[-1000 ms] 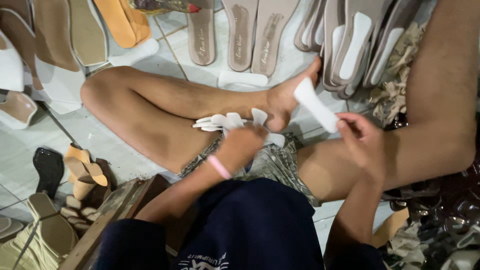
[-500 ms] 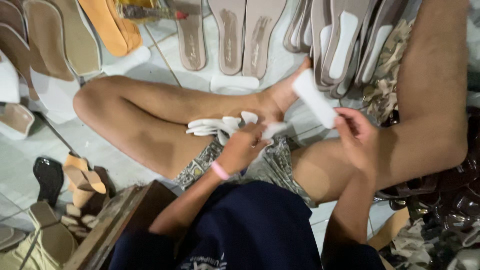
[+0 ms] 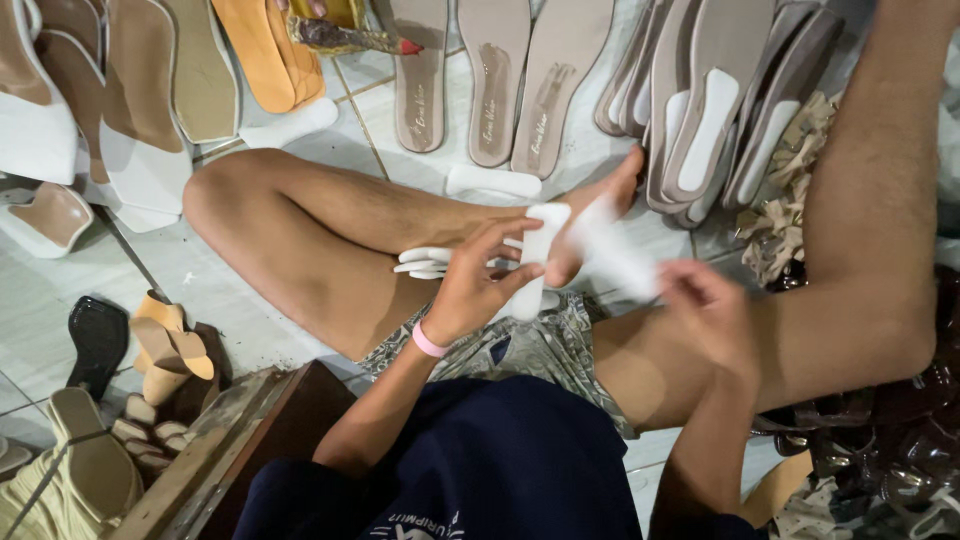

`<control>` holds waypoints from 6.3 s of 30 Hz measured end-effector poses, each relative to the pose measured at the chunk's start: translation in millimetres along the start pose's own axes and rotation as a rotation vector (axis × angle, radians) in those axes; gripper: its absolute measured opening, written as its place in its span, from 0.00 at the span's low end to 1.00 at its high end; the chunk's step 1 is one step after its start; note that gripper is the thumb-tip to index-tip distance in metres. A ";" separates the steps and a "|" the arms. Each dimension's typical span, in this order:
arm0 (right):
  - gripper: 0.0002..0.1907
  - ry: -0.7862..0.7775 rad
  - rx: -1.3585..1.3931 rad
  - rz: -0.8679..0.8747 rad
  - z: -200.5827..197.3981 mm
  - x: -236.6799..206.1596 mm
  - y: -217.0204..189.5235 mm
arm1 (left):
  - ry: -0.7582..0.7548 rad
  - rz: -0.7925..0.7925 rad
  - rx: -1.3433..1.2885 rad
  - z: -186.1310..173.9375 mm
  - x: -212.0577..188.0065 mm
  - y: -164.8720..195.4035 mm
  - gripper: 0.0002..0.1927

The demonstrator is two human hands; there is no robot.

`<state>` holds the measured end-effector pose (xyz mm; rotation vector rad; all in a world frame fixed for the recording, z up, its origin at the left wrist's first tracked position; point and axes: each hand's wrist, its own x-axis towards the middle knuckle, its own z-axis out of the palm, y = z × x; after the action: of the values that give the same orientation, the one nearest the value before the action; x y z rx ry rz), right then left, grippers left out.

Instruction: The person sits on the floor and assembles slipper insoles by applying adhesive with a brush and pressing white foam pads onto the insoles. The person handles multiple insoles and foam pads, repeating the gluing and pressing steps for each unit.

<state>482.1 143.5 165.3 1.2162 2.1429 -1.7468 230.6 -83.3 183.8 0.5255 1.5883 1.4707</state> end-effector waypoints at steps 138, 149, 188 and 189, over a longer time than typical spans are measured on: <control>0.16 -0.085 -0.757 -0.658 253.0 41.4 -80.9 | 0.113 -0.094 0.986 -145.2 -83.1 -3.6 0.16; 0.09 -0.104 -0.421 -0.482 251.2 35.8 -81.5 | 0.358 -0.054 1.106 -123.1 -90.6 -15.2 0.19; 0.17 -0.138 0.889 -0.049 193.2 95.1 -49.7 | 0.520 0.139 1.022 -145.1 -41.9 26.8 0.11; 0.17 -0.073 0.952 0.001 187.2 95.8 -46.8 | 0.533 0.158 1.061 -141.7 -40.4 28.3 0.15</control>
<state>317.3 28.7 87.6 1.2296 1.2209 -2.8698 129.0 -190.5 210.2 0.8932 2.7929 0.7770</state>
